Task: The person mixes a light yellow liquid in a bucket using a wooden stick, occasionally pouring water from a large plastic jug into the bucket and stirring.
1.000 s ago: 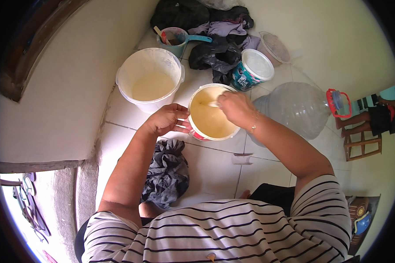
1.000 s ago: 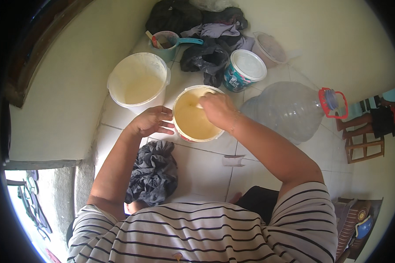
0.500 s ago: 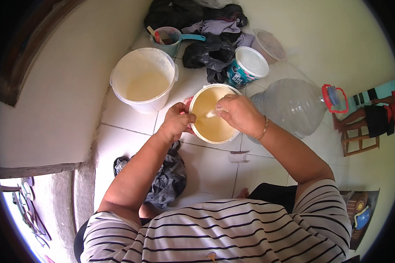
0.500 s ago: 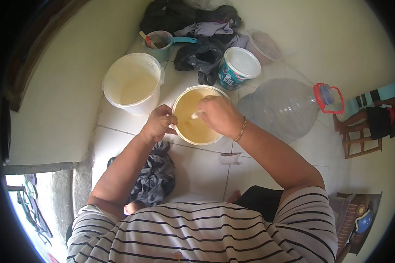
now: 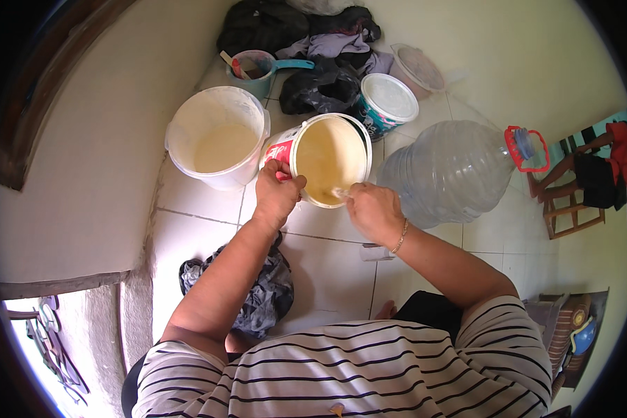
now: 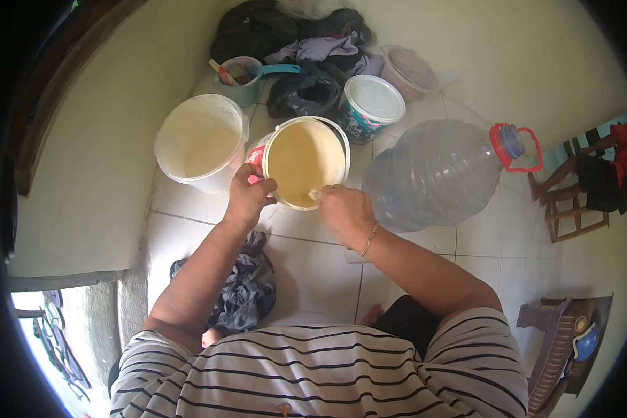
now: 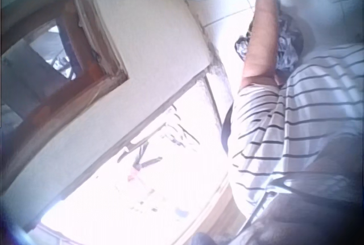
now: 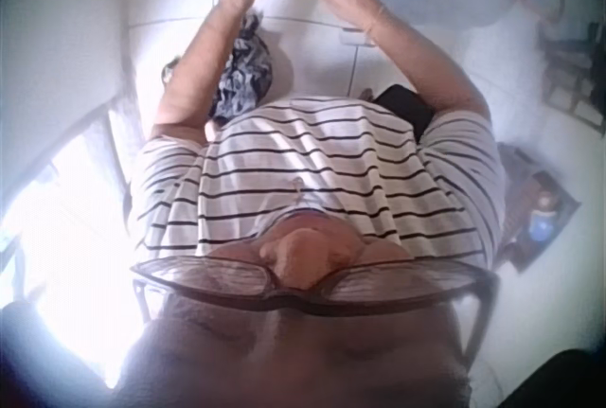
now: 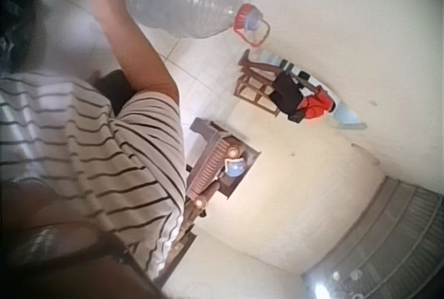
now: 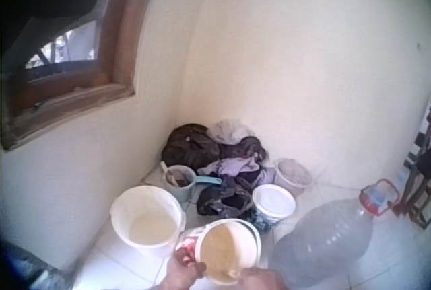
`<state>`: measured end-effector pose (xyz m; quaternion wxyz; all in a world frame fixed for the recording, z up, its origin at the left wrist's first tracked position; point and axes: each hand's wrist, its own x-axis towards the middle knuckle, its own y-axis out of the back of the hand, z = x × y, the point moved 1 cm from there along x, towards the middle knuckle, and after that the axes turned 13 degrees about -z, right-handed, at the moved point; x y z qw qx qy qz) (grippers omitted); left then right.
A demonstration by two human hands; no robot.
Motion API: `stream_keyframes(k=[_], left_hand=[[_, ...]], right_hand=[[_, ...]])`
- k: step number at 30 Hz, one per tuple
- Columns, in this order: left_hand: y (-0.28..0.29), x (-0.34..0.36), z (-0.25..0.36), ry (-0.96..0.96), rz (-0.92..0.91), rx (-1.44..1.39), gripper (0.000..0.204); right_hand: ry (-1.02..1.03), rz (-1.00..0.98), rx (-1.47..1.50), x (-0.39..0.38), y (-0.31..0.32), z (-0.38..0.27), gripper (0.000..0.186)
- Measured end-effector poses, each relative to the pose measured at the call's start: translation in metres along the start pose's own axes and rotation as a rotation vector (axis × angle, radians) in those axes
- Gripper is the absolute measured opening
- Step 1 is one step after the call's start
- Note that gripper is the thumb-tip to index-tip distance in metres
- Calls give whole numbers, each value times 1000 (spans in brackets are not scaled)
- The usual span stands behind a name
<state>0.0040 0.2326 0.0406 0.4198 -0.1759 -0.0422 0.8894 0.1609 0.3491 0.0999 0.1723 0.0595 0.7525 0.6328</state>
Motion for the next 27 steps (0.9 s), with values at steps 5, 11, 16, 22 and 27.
stream_keyframes(k=[5, 11, 16, 22, 27], left_hand=[[2, 2, 16, 54, -46, -47, 24], [10, 1, 24, 111, -124, -51, 27], [37, 9, 12, 121, -191, -140, 25], [37, 11, -3, 202, -217, -251, 23], [46, 11, -9, 246, -239, -301, 25]], right_hand=[[126, 219, 158, 21, 18, -14, 12], [18, 192, -87, 26, 11, 24, 9], [183, 156, 41, 7, 1, -10, 10], [4, 264, -62, 35, 7, 15, 6], [242, -50, -30, 13, 10, -21, 8]])
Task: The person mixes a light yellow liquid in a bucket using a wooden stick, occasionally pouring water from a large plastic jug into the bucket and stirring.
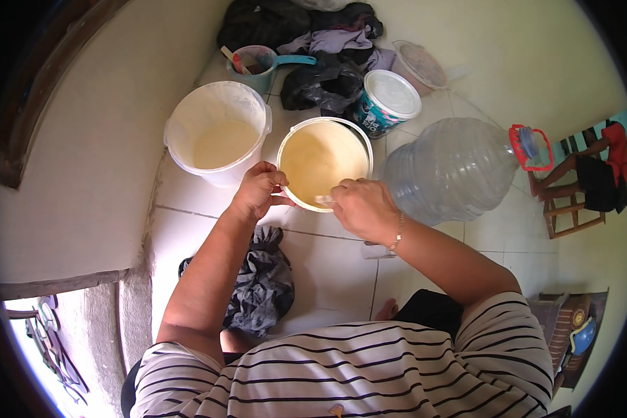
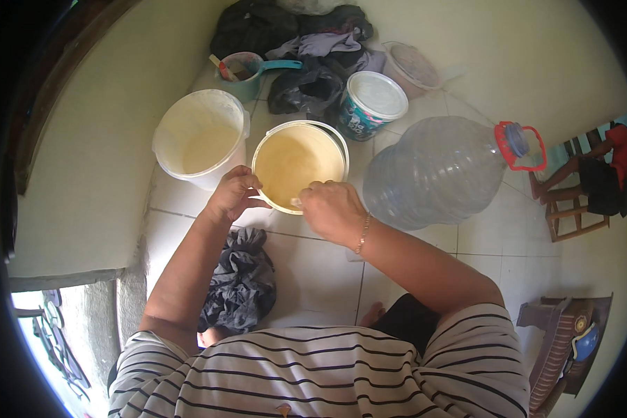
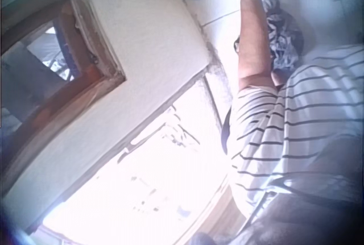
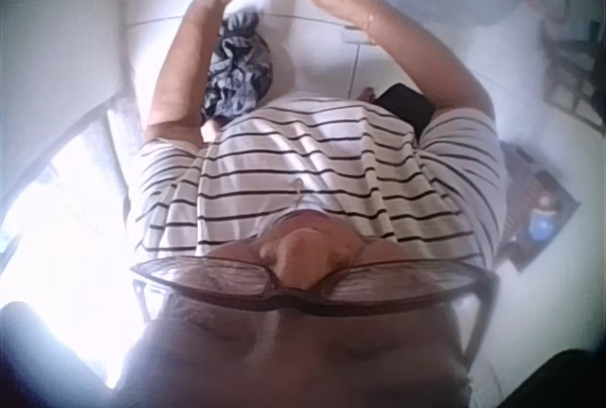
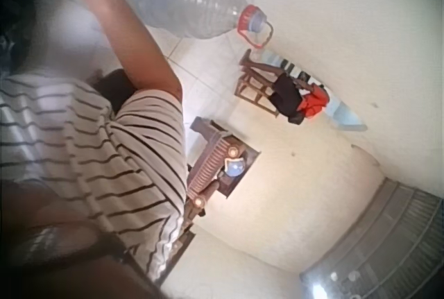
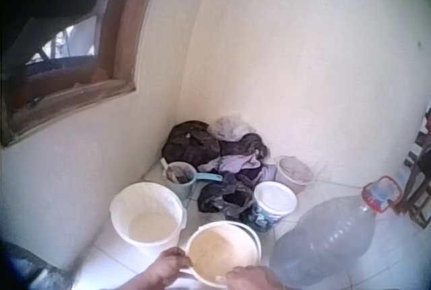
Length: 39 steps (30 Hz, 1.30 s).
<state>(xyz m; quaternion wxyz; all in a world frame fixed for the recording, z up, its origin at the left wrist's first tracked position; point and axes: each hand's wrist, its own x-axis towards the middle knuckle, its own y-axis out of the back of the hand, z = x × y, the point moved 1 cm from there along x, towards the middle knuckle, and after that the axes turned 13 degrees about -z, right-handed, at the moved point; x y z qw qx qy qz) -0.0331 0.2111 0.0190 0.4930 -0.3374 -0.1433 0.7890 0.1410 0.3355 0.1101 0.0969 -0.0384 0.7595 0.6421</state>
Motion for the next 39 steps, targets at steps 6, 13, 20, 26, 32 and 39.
stream_keyframes(k=[6, 13, 20, 26, 32, 39], left_hand=[[-6, 0, 4, 34, -119, 91, 26], [-1, -5, 3, 5, -130, 110, 25], [-6, -6, 8, 51, -184, 122, 27], [6, -5, 3, 13, -166, 74, 27], [2, -5, 3, 18, -161, 95, 28], [10, -10, 1, 6, -176, 36, 26]], right_hand=[[-253, 124, -142, 1, 22, 49, 9], [-42, -54, -25, -16, 2, 5, 9], [-182, 267, -144, -12, 15, 34, 10], [-7, 42, -102, -25, 11, 23, 11], [-14, 196, -61, -10, 5, 10, 11], [-212, 119, -186, -11, 21, 31, 14]])
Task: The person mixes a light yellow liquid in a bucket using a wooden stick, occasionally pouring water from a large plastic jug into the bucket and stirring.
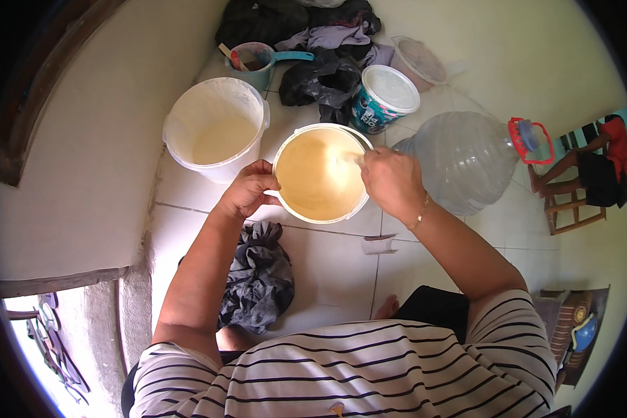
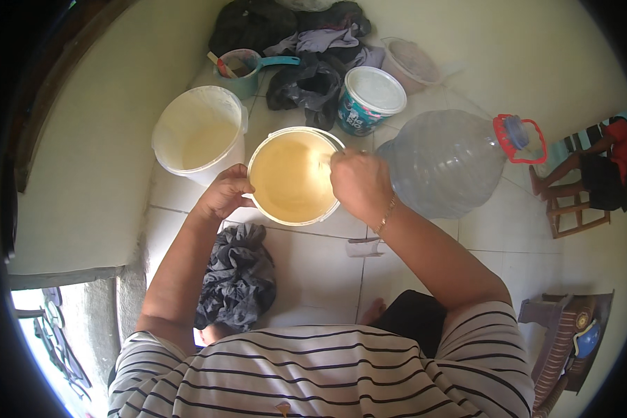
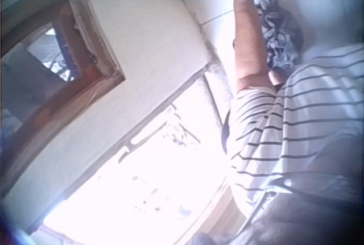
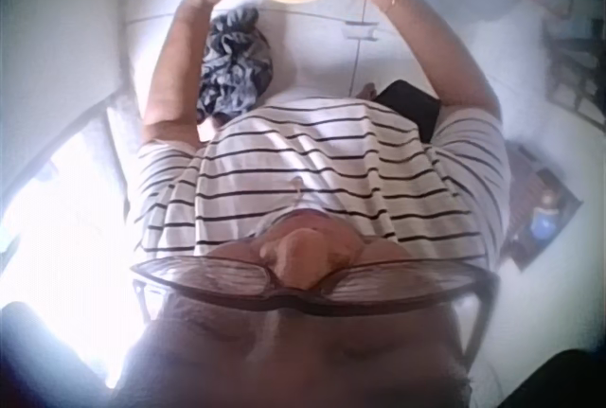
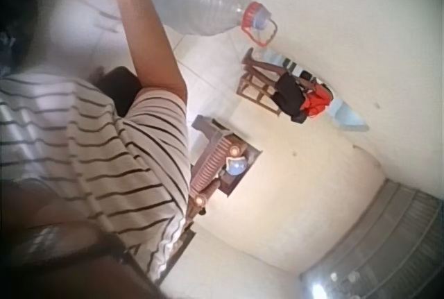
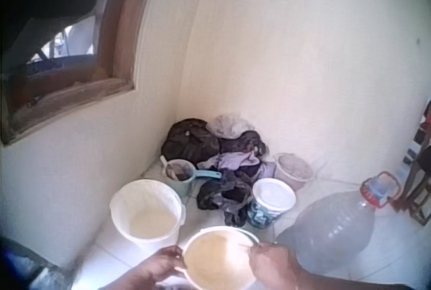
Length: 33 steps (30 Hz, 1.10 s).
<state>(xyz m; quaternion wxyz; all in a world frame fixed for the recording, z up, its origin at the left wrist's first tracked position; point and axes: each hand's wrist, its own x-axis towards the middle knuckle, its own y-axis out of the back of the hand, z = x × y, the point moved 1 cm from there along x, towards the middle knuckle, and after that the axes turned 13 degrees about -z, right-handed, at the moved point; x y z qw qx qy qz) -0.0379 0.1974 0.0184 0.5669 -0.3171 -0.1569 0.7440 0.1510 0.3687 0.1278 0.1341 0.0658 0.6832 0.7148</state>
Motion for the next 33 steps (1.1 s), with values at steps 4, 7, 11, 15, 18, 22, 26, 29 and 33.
stream_keyframes(k=[4, 7, 11, 15, 18, 22, 26, 29, 33], left_hand=[[5, 1, 0, -1, -11, -5, 26], [9, 1, -1, 9, -1, -15, 26], [5, 5, -2, 15, -15, -1, 25], [1, 5, 5, 20, -3, 15, 25], [0, 4, 6, 31, 10, 12, 26], [-2, 6, 4, 42, 21, 9, 27], [-8, 9, 8, 60, 9, 12, 29], [0, 11, 4, 54, 33, 34, 30], [-15, 13, 7, 53, 46, 63, 32]], right_hand=[[105, 112, 130, 6, -11, -24, 14], [231, -199, 83, -5, -6, -34, 13], [88, 7, 29, 6, 9, -2, 6], [103, 172, 68, 14, -4, -20, 6], [218, -71, 145, 3, -8, -34, 9], [113, -66, 78, 10, 6, 4, 8], [133, 70, 144, 18, -12, -2, 6], [279, 46, 156, 24, -8, -31, 8], [323, 140, -101, 39, -9, -7, 6]])
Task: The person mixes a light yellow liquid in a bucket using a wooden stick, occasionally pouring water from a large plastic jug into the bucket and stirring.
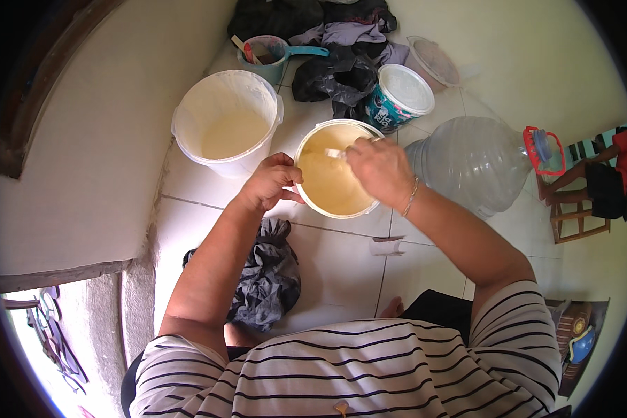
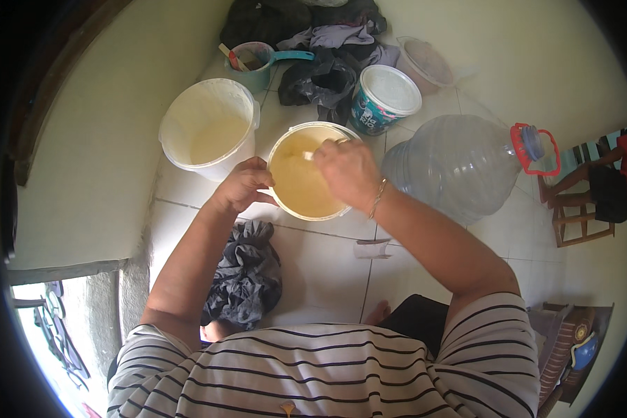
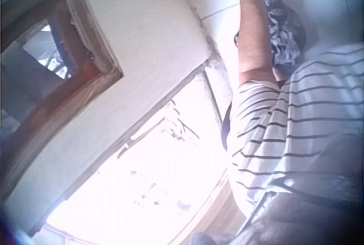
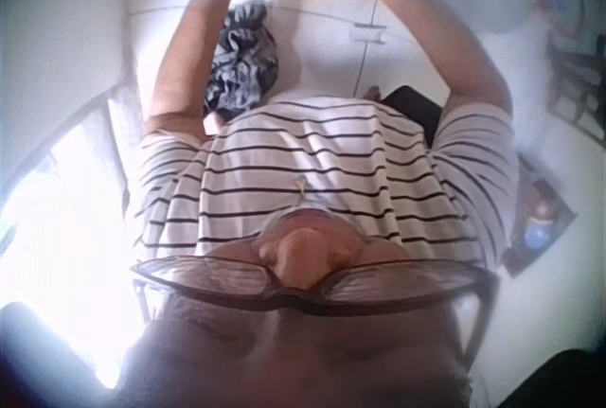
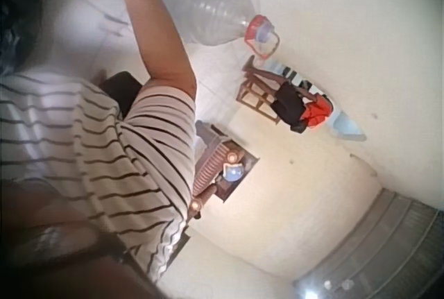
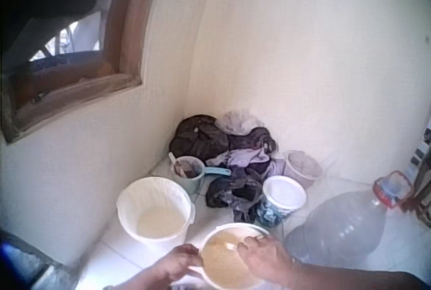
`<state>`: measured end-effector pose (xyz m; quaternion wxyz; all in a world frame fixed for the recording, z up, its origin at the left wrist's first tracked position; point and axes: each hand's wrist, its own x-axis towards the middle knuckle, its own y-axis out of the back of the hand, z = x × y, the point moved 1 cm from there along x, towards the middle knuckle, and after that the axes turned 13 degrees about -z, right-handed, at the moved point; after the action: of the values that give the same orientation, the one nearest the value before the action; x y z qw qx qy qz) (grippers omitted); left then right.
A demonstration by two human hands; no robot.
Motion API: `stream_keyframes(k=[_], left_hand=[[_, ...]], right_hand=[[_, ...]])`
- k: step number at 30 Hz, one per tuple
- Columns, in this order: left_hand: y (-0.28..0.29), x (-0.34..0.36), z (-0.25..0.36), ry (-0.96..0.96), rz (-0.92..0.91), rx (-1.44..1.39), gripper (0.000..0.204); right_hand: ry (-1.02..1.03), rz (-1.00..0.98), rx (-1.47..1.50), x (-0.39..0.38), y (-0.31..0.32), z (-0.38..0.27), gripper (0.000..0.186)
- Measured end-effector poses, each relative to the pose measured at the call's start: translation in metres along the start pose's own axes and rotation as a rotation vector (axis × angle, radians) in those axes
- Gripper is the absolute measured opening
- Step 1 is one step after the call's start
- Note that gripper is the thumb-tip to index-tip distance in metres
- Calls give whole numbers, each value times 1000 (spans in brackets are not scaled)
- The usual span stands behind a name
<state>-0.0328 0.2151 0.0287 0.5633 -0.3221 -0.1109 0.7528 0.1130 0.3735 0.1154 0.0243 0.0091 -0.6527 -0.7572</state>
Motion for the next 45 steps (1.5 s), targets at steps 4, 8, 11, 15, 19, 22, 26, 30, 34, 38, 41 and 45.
stream_keyframes(k=[4, 8, 11, 15, 19, 22, 26, 30, 34, 38, 41, 45], left_hand=[[-21, -3, 2, -17, 65, -5, 30], [-38, -6, 0, -8, 114, 11, 28], [-40, -5, 0, -19, 130, 35, 28], [-40, 0, 4, 5, 89, 85, 27], [-37, -2, 3, -10, 82, 104, 28], [-38, -5, 5, -19, 107, 74, 28], [-37, -9, 8, -42, 123, 11, 28], [-41, -9, 14, -39, 118, -15, 29], [-33, -9, 9, -31, 100, -15, 30], [-24, -11, 5, -16, 101, 16, 31], [-20, -8, 4, -7, 80, 35, 30], [-14, -6, 3, -26, 41, 37, 29]], right_hand=[[-123, -214, -62, -22, 12, 21, 9], [-189, -272, 221, -55, 13, -7, 7], [-210, -185, 396, -44, 14, -27, 13], [-209, -5, 467, -24, 10, -7, 16], [-216, 111, 160, -24, 16, 16, 8], [-236, -120, 139, -46, 8, 18, 8], [-200, -250, 385, -46, 12, -19, 8], [-254, 70, 423, -26, 2, -15, 8], [-295, -19, 157, -28, 2, 7, 8], [-209, -222, 396, -40, 16, -21, 7], [-241, -26, 470, -29, 14, -15, 7], [-419, 66, 249, -19, -9, 13, 11]])
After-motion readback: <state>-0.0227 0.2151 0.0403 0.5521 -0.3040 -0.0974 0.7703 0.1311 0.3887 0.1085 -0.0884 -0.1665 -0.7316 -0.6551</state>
